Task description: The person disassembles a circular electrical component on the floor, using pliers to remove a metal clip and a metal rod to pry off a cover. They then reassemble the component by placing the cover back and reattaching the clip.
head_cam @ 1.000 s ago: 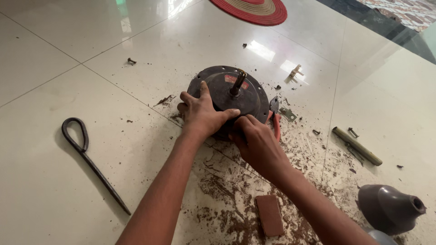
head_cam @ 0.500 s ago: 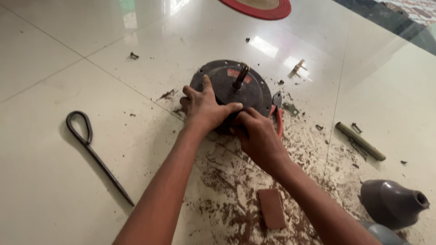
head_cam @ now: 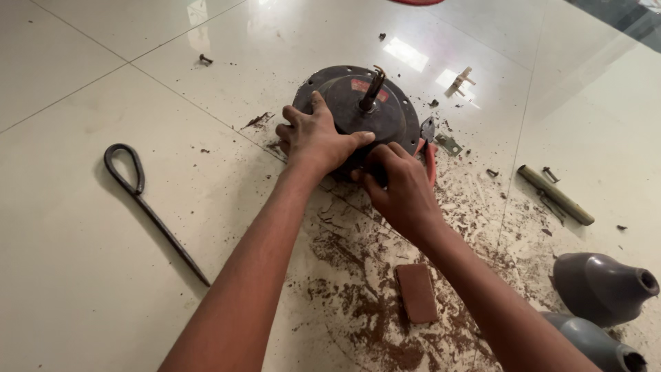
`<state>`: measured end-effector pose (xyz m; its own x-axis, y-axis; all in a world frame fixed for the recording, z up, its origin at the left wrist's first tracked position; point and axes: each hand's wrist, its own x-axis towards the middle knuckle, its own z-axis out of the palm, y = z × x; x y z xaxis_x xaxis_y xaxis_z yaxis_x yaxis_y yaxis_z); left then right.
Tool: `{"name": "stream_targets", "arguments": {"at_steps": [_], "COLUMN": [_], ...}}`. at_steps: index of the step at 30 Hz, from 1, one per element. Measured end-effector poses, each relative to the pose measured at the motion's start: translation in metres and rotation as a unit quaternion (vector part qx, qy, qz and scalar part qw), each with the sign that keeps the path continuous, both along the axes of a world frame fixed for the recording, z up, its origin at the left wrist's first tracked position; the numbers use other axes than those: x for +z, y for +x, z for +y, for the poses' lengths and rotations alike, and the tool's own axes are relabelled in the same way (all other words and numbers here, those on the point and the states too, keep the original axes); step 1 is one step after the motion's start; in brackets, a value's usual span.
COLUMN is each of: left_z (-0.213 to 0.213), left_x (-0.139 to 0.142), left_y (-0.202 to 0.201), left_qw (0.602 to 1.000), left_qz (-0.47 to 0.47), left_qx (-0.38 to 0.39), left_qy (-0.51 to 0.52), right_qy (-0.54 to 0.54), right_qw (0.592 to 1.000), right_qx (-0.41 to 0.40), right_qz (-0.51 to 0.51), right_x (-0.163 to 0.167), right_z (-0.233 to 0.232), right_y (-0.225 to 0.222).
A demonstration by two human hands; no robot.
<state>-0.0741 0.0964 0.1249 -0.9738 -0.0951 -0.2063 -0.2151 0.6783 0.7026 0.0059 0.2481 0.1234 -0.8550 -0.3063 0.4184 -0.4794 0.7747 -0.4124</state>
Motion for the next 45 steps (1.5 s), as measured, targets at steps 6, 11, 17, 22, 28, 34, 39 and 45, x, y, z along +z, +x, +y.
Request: {"name": "stream_targets", "arguments": {"at_steps": [6, 11, 17, 22, 28, 34, 39, 45], "left_z": [0.0, 0.0, 0.0, 0.004, 0.006, 0.007, 0.008, 0.008], "left_x": [0.002, 0.003, 0.005, 0.006, 0.003, 0.004, 0.002, 0.0], "left_y": [0.001, 0.001, 0.002, 0.004, 0.004, 0.003, 0.003, 0.003], "left_qw": [1.0, 1.0, 1.0, 1.0, 0.999, 0.999, 0.999, 0.999], "left_qz": [-0.009, -0.008, -0.007, -0.025, -0.021, -0.025, -0.029, -0.03], "left_qx": [0.007, 0.003, -0.003, 0.001, 0.004, 0.013, 0.017, 0.012], "left_qy": [0.006, -0.009, -0.002, -0.006, -0.033, -0.036, -0.042, -0.037], "right_qy": [0.005, -0.037, -0.011, -0.05, 0.025, -0.03, 0.008, -0.051], "right_qw": [0.998, 0.999, 0.997, 0.998, 0.993, 0.994, 0.991, 0.991], "right_qx": [-0.038, 0.025, -0.07, -0.01, -0.115, -0.104, -0.128, -0.092], "right_qz": [-0.05, -0.02, -0.036, 0.037, 0.017, -0.034, -0.039, -0.078], "right_x": [0.001, 0.003, -0.004, -0.012, -0.013, -0.009, -0.008, -0.009], "right_z": [-0.001, 0.0, -0.004, -0.003, -0.008, -0.014, -0.011, 0.0], "right_y": [-0.002, -0.003, -0.006, -0.004, -0.006, -0.001, -0.002, -0.002]}}
